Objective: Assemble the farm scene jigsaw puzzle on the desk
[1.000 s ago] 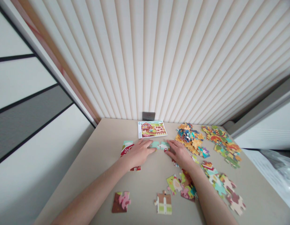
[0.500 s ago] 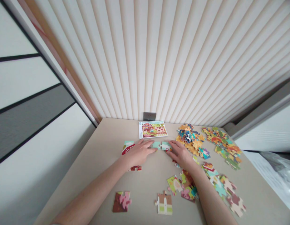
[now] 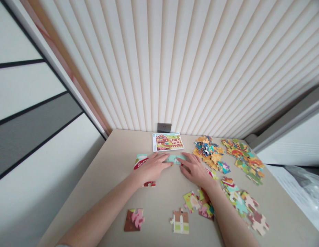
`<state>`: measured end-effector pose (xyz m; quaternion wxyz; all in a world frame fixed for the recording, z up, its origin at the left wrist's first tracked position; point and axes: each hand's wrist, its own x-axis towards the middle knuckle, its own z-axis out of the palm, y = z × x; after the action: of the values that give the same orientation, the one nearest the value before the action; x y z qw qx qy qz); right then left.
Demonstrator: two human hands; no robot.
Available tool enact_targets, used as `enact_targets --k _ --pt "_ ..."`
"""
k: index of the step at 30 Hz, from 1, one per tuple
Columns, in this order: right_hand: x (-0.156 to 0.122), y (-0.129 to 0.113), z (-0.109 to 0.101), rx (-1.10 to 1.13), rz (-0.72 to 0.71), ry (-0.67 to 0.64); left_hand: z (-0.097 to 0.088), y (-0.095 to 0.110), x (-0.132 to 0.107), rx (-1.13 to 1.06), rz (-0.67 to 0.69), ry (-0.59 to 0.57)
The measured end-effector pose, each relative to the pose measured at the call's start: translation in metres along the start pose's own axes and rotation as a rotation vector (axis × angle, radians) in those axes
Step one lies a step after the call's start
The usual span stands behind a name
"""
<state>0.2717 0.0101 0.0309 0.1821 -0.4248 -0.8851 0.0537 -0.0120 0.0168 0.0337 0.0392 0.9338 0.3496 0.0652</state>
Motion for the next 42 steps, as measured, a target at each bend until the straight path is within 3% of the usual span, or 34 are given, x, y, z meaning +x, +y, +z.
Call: enact_targets --k 13,16,19,22,25,28,31,35,42 --pt "0.003 -0.008 0.013 0.013 0.024 -0.019 0.005 -0.001 0.001 -0.005 0.003 0.001" --pt "0.001 -0.006 0.002 0.041 0.064 0.060 -0.001 0.002 0.001 0.007 -0.004 0.015" --pt "-0.005 -0.008 -0.020 0.095 0.105 0.147 -0.019 0.005 -0.008 0.007 -0.066 0.071" --pt "-0.030 -0.020 -0.047 0.174 0.125 0.134 -0.041 0.010 -0.041 0.008 -0.096 0.128" --pt "-0.076 -0.040 -0.061 0.173 0.123 0.047 -0.050 0.023 -0.099 -0.068 -0.135 0.179" --pt "-0.127 -0.067 -0.053 0.136 0.117 -0.016 -0.038 0.043 -0.163 -0.146 -0.223 0.217" --pt "-0.160 -0.096 -0.033 0.147 0.069 -0.081 -0.016 0.063 -0.209 -0.132 -0.271 0.202" --pt "-0.167 -0.120 -0.013 0.063 0.016 -0.070 0.005 0.078 -0.231 -0.113 -0.301 0.182" --pt "-0.165 -0.120 -0.011 -0.117 -0.066 0.018 0.015 0.078 -0.230 -0.100 -0.272 0.236"
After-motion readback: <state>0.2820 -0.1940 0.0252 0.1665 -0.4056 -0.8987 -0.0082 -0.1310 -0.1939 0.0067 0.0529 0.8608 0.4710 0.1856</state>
